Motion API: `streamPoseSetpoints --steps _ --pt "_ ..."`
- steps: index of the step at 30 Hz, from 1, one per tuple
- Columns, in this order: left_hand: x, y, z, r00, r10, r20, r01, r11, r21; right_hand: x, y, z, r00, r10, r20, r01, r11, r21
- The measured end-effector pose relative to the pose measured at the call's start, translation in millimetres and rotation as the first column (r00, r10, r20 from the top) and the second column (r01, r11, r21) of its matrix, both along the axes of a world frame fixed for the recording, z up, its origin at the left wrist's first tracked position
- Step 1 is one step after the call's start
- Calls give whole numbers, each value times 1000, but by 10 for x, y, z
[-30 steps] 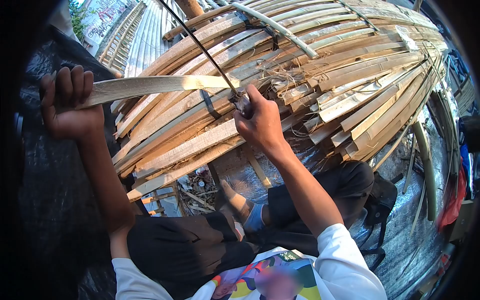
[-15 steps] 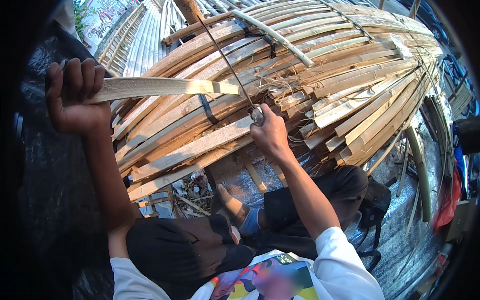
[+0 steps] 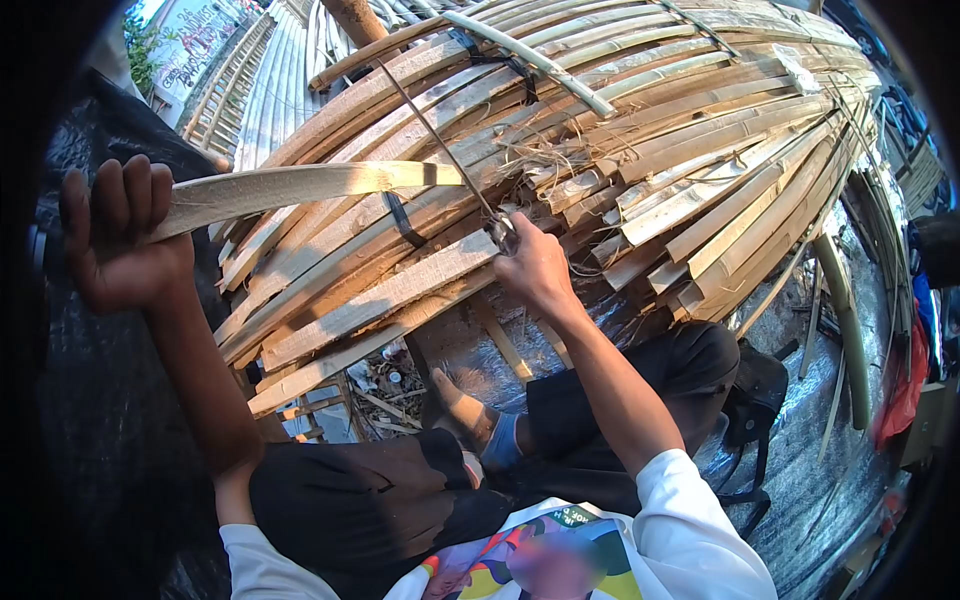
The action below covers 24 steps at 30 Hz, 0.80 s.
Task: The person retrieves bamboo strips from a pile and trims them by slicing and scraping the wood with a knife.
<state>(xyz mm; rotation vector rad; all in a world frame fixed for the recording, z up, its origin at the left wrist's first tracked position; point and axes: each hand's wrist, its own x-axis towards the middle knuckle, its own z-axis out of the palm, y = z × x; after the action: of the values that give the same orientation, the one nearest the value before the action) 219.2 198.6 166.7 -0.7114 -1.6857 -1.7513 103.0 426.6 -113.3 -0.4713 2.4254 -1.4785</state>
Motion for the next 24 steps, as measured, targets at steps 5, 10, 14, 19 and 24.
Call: streamPoseSetpoints --steps 5,10,14,19,24 --pt "7 -56 5 997 -80 13 81 996 -43 193 -197 668 992 63 -112 -102 915 -390" --pt "33 -5 -19 983 -184 23 185 982 -47 216 -249 316 990 124 -72 -133 982 -136" --pt "21 24 -19 974 -227 -7 226 973 -42 -20 -35 -174 994 47 102 -47 999 -6" --pt "-52 34 4 952 -304 21 304 940 -158 -11 79 320 996 85 -25 -87 994 -72" --pt "-95 189 31 994 -101 -39 93 980 -174 95 -49 871 980 147 -137 -188 910 -368"
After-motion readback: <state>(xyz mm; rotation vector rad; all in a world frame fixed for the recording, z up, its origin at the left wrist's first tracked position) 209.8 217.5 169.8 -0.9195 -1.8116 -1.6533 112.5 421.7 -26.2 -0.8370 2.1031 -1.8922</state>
